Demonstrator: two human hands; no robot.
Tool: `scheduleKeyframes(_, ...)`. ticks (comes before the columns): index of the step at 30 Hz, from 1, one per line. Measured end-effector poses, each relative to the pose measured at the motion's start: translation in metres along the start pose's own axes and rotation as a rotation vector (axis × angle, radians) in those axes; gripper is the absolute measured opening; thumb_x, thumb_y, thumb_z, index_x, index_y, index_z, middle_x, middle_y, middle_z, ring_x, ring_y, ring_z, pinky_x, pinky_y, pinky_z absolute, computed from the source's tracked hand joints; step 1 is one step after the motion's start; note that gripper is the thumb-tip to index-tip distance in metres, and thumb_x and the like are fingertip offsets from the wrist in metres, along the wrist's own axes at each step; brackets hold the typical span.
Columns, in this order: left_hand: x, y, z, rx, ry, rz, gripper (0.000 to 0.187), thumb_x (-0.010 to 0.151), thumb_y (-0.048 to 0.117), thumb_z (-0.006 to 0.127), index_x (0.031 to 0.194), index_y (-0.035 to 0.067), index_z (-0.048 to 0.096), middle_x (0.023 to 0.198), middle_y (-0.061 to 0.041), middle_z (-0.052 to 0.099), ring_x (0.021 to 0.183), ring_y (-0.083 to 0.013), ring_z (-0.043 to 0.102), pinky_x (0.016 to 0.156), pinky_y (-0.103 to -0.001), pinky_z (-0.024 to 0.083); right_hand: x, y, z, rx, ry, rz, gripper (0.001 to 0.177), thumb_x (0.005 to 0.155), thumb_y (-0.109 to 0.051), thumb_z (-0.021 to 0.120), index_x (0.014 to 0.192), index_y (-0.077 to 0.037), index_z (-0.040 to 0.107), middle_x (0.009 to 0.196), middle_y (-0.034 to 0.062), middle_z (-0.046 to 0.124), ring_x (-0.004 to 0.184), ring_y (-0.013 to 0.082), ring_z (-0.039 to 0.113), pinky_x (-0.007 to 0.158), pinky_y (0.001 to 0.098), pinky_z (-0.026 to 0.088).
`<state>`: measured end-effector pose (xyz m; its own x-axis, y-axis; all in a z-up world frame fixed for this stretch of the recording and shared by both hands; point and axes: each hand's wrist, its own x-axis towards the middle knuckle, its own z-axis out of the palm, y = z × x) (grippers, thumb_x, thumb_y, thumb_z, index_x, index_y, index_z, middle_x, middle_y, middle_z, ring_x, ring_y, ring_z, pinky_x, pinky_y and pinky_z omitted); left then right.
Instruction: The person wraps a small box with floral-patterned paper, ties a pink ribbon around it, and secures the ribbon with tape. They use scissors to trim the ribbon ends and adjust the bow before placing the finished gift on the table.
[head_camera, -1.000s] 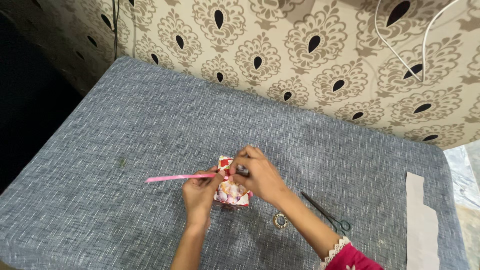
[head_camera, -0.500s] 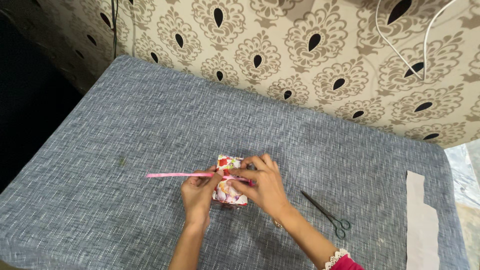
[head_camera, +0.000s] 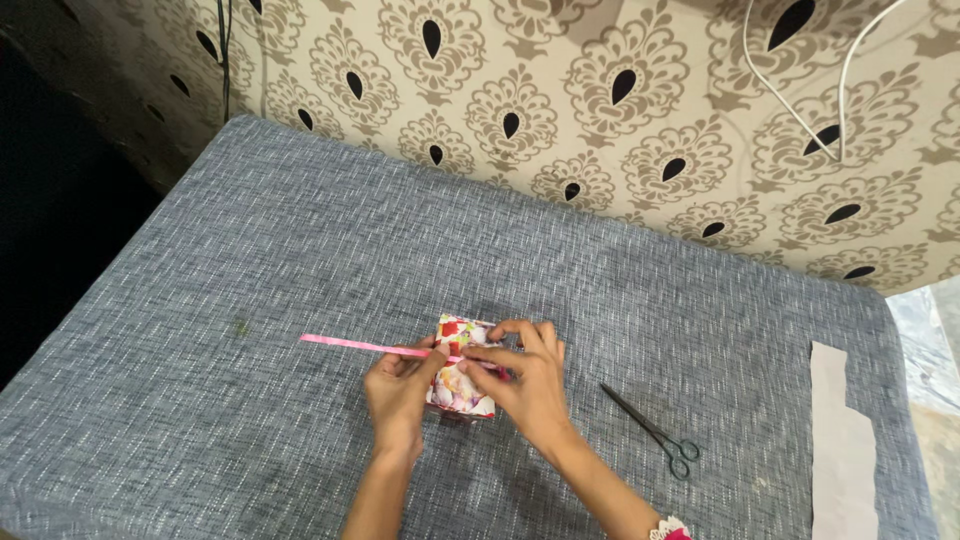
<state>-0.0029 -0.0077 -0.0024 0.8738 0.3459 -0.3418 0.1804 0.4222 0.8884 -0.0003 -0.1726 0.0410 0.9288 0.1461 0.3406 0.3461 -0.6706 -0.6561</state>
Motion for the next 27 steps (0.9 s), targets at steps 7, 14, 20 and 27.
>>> scheduleKeyframes(7,0.001,-0.002,-0.002,-0.031,-0.005,-0.041,0.029,0.081,0.006,0.080,0.108,-0.005,0.073,0.105,-0.013,0.077,0.093,-0.0159,0.073,0.083,-0.029,0.059,0.005,-0.005,-0.014,-0.078,-0.052,-0.038,0.035,0.071,-0.040,0.086,0.102,-0.024,0.085,0.118,-0.0005,0.062,0.112,0.0252,0.046,0.090,0.0417,0.032)
scheduleKeyframes(14,0.009,-0.017,-0.008,-0.084,0.005,-0.077,0.028,0.082,0.007,0.080,0.107,-0.003,0.073,0.104,-0.012,0.077,0.093,-0.0158,0.073,0.084,-0.029,0.058,-0.007,-0.004,-0.014,-0.147,-0.002,-0.234,0.030,0.082,-0.041,0.079,0.106,-0.023,0.083,0.128,0.0043,0.060,0.120,0.0279,0.045,0.099,0.0462,0.031)
scheduleKeyframes(20,0.030,-0.027,-0.026,-0.177,0.015,-0.133,0.022,0.082,0.010,0.081,0.100,0.001,0.071,0.101,-0.012,0.077,0.093,-0.0173,0.072,0.085,-0.031,0.057,-0.023,0.010,-0.004,0.167,-0.136,0.057,0.049,0.099,-0.040,0.063,0.145,-0.021,0.059,0.154,0.0086,0.047,0.146,0.0328,0.034,0.119,0.0528,0.026)
scheduleKeyframes(27,0.036,-0.022,-0.052,-0.110,0.021,-0.338,0.023,0.080,0.018,0.084,0.095,0.005,0.071,0.095,-0.009,0.076,0.089,-0.0178,0.071,0.086,-0.034,0.056,-0.023,0.037,0.005,0.255,-0.386,0.136,0.148,0.057,-0.053,0.094,0.162,-0.011,0.001,0.170,0.0202,0.010,0.155,0.0398,0.011,0.121,0.0579,0.013)
